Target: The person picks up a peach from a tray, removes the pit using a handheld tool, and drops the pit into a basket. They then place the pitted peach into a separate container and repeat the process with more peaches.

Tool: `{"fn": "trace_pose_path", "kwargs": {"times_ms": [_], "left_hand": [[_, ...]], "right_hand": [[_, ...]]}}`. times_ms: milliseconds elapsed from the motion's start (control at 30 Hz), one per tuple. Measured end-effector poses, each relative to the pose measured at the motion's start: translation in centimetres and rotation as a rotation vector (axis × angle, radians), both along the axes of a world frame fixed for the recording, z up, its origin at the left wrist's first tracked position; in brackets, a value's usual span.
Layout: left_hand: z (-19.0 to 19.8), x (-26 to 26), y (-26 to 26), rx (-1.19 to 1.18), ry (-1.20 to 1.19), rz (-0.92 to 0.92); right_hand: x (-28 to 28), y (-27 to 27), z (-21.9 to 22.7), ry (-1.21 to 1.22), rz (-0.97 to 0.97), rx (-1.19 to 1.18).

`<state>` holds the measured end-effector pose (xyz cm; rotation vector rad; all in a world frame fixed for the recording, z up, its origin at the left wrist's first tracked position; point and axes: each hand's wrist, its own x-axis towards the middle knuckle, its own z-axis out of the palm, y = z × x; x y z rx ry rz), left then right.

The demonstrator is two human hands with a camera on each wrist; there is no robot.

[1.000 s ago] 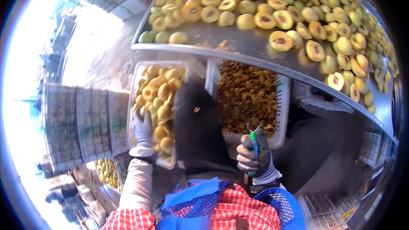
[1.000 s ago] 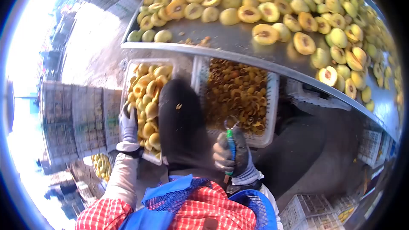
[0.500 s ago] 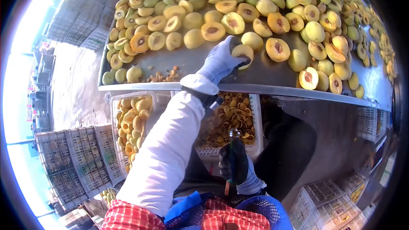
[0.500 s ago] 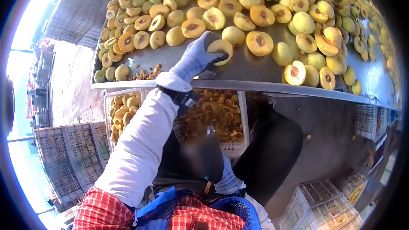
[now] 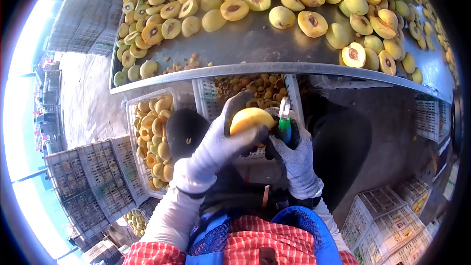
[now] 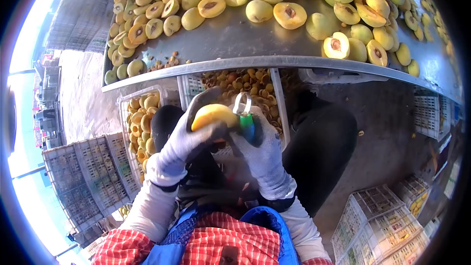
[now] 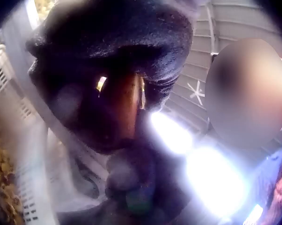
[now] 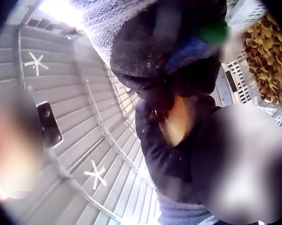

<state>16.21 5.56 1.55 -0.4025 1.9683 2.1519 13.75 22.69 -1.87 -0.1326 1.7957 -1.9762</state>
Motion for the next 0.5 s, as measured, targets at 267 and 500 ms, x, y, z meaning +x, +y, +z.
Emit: {"fn": "trace_pose_path", "kwargs": {"times_ms": [267, 500], "left_hand": [[-2.2, 2.7, 2.9, -0.181, 0.16, 0.321], [-1.3, 4.7, 3.9, 0.117, -0.019, 0.662]], "right_hand": [[2.9, -2.3, 2.0, 0.739, -0.228, 0.449], [5.7, -1.5, 0.8, 0.169, -0.291, -0.109]]}}
